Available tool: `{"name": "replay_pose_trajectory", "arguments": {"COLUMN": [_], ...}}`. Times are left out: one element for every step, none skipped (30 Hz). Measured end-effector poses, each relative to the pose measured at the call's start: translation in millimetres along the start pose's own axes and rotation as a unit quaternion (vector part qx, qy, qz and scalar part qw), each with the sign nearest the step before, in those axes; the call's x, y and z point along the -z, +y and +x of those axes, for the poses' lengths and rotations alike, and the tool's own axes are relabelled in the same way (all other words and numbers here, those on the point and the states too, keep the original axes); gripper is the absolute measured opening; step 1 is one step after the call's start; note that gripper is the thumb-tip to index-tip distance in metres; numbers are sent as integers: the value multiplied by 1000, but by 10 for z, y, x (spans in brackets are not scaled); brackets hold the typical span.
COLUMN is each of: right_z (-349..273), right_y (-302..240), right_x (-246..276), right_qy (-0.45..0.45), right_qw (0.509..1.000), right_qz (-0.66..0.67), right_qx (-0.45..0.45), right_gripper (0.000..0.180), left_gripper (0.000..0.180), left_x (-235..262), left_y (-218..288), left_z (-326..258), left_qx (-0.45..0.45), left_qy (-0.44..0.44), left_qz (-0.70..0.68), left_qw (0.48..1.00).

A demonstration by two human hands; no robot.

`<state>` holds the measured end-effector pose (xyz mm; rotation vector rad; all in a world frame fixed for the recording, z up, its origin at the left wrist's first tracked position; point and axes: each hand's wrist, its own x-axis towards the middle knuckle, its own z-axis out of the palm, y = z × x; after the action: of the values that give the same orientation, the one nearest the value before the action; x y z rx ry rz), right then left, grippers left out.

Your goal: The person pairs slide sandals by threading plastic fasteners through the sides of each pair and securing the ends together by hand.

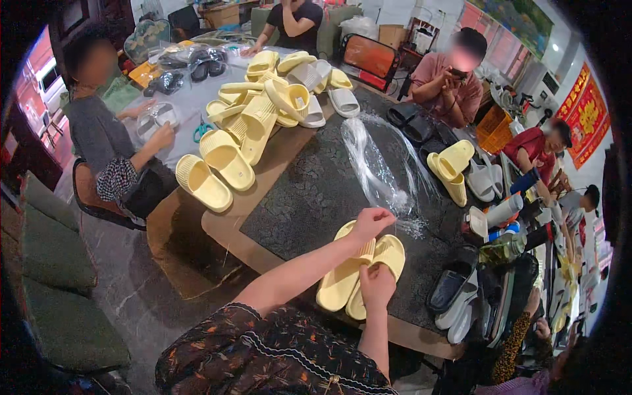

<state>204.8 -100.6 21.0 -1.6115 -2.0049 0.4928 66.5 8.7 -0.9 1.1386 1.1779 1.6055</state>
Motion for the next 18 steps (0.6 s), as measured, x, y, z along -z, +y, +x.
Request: {"name": "replay_pose_trajectory", "arguments": {"right_z": [-5,-3,-4,-4,-11,-17,-19,-23,-21,-29,-40,-39,-34,-33,-33,-28,-26,-19], "right_y": [-30,-29,-28,-25,-21,-22,12,35,28,27,9,-3,22,43,43,29,32,22], "right_x": [11,19,23,19,15,-1,2,2,0,-2,10,31,50,58,50,45,30,28], "right_qy": [-8,-8,-11,-16,-16,-11,-3,-3,17,35,32,8,-14,-15,-16,-16,-12,-14], "right_qw": [1000,1000,1000,1000,1000,1000,1000,1000,1000,999,999,999,999,999,999,999,999,999], "right_qz": [5,6,12,18,19,21,20,21,20,19,22,30,36,37,35,33,33,34], "right_qx": [-10,-9,-14,-18,-14,-5,-4,-5,9,22,26,13,-7,-8,-7,-5,-9,-7], "right_gripper": [34,34,34,34,34,34,34,34,34,37,37,35,35,35,35,35,36,36], "left_gripper": [22,22,22,22,23,24,25,25,26,28,30,33,36,39,43,47,51,55], "left_x": [33,48,78,151,267,412,505,647,837,1038,1309,1592,1802,2018,2313,2581,2727,2851], "left_y": [-7,56,121,187,296,407,527,623,667,697,649,606,643,697,678,627,582,574], "left_z": [6,8,9,8,-13,-54,-118,-195,-249,-318,-377,-442,-514,-597,-697,-775,-811,-856], "left_qx": [-2,-12,-23,-24,-141,-251,-218,-185,-184,-181,-172,-162,-151,-140,-117,-94,-53,-11], "left_qy": [4,6,8,10,64,117,127,138,185,232,279,325,354,381,412,443,477,511], "left_qz": [2,-35,-72,-71,91,250,235,222,240,256,271,284,326,367,385,401,441,479], "left_qw": [1000,999,997,997,984,928,939,947,935,921,905,887,864,837,817,796,758,714]}}
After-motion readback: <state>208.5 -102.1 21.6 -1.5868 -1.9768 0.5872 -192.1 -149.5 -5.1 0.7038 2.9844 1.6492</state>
